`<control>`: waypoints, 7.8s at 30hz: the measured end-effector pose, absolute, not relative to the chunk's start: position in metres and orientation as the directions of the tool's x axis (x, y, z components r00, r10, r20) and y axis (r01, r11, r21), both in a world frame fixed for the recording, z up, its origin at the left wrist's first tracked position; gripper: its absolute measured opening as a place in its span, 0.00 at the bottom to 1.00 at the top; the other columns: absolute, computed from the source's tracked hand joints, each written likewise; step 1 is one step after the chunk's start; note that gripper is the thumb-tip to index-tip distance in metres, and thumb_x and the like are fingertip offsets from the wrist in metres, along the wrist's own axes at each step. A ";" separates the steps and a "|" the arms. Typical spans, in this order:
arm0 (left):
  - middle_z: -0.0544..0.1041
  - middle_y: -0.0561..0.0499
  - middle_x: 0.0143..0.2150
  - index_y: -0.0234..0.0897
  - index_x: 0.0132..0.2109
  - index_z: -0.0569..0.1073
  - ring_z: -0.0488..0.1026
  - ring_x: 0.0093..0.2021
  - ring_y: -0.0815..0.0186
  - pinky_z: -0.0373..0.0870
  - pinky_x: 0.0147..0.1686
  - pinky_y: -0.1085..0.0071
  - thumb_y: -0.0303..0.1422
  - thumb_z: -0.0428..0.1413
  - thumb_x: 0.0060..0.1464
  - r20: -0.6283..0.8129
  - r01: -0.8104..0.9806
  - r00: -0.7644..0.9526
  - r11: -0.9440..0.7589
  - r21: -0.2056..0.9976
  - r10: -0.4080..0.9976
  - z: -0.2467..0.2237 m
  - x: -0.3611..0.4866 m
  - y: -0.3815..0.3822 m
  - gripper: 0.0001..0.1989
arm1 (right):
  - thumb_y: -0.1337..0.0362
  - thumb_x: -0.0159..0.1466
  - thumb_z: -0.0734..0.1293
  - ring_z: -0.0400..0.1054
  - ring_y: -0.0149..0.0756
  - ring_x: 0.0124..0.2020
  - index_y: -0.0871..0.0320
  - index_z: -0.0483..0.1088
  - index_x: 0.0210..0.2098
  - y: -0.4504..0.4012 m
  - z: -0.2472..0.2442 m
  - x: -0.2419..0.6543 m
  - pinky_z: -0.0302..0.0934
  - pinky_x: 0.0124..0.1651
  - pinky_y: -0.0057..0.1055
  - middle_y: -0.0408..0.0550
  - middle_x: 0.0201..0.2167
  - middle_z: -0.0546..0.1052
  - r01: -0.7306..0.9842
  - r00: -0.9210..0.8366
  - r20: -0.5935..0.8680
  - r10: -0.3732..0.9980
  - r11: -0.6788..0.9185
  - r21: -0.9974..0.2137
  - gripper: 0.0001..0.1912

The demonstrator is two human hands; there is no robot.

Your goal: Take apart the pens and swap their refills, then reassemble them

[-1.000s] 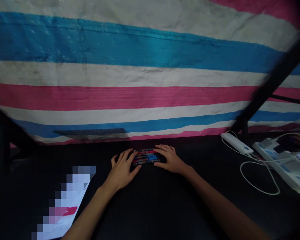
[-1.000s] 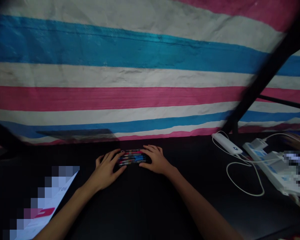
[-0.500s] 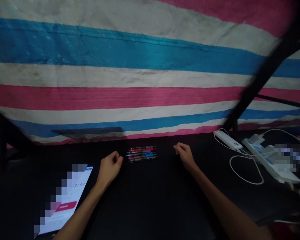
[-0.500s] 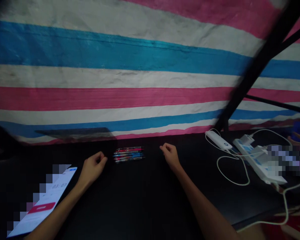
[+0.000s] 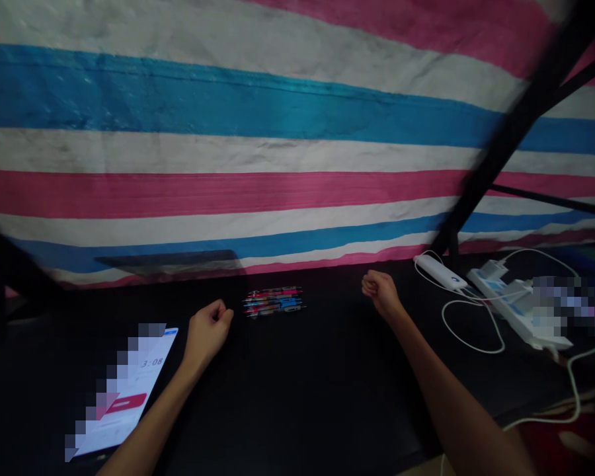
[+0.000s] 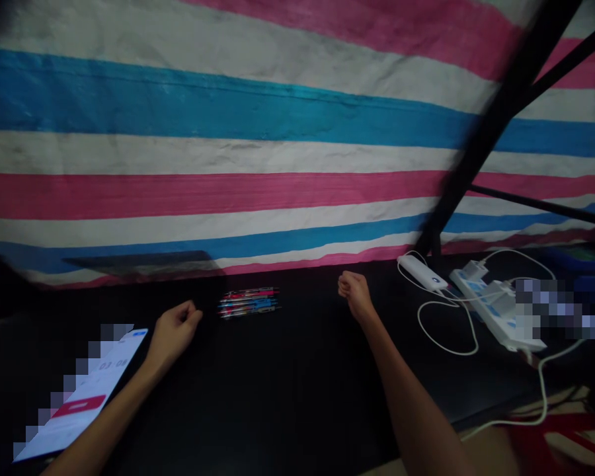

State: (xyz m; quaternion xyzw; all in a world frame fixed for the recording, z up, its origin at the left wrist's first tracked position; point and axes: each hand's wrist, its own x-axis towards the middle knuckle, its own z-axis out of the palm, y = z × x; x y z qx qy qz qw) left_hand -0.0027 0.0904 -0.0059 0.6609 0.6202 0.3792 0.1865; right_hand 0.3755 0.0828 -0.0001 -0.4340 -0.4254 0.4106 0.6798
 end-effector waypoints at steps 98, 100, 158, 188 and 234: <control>0.75 0.48 0.35 0.39 0.41 0.74 0.72 0.37 0.62 0.70 0.38 0.64 0.33 0.55 0.55 0.524 0.545 0.336 -0.616 0.570 0.783 0.007 0.029 0.069 0.07 | 0.61 0.55 0.71 0.59 0.25 0.22 0.58 0.75 0.36 0.054 0.002 0.279 0.51 0.26 0.24 0.39 0.23 0.66 0.088 -0.208 0.054 0.977 0.074 -0.993 0.10; 0.75 0.48 0.36 0.39 0.42 0.74 0.72 0.37 0.61 0.70 0.38 0.64 0.33 0.55 0.55 0.549 0.548 0.338 -0.634 0.546 0.764 0.007 0.028 0.069 0.07 | 0.60 0.56 0.70 0.59 0.24 0.22 0.59 0.74 0.36 0.053 0.004 0.278 0.51 0.26 0.24 0.40 0.24 0.67 0.077 -0.228 0.047 0.973 0.066 -0.995 0.11; 0.69 0.53 0.17 0.38 0.20 0.66 0.66 0.22 0.64 0.55 0.28 0.65 0.33 0.52 0.57 0.672 0.827 0.522 -0.506 -0.246 0.526 0.004 0.044 0.047 0.17 | 0.61 0.62 0.65 0.39 0.18 0.14 0.67 0.72 0.33 0.023 0.014 0.258 0.34 0.18 0.21 0.33 0.14 0.52 -0.151 -0.713 -0.352 0.606 -0.623 -0.767 0.13; 0.71 0.51 0.16 0.38 0.20 0.68 0.68 0.20 0.64 0.58 0.25 0.67 0.33 0.50 0.58 0.626 0.870 0.456 -0.464 -0.165 0.632 0.000 0.038 0.054 0.18 | 0.62 0.62 0.63 0.54 0.27 0.22 0.59 0.73 0.29 0.011 0.020 0.237 0.47 0.26 0.25 0.39 0.19 0.63 0.382 -0.370 0.145 0.917 0.293 -0.876 0.10; 0.74 0.52 0.38 0.40 0.44 0.70 0.72 0.38 0.66 0.66 0.39 0.73 0.33 0.57 0.52 0.319 0.186 0.196 -0.355 0.916 0.927 0.009 0.040 0.051 0.11 | 0.62 0.60 0.66 0.65 0.30 0.24 0.57 0.75 0.40 0.040 0.023 0.284 0.60 0.27 0.26 0.45 0.26 0.74 0.295 -0.224 0.227 0.948 0.288 -0.911 0.10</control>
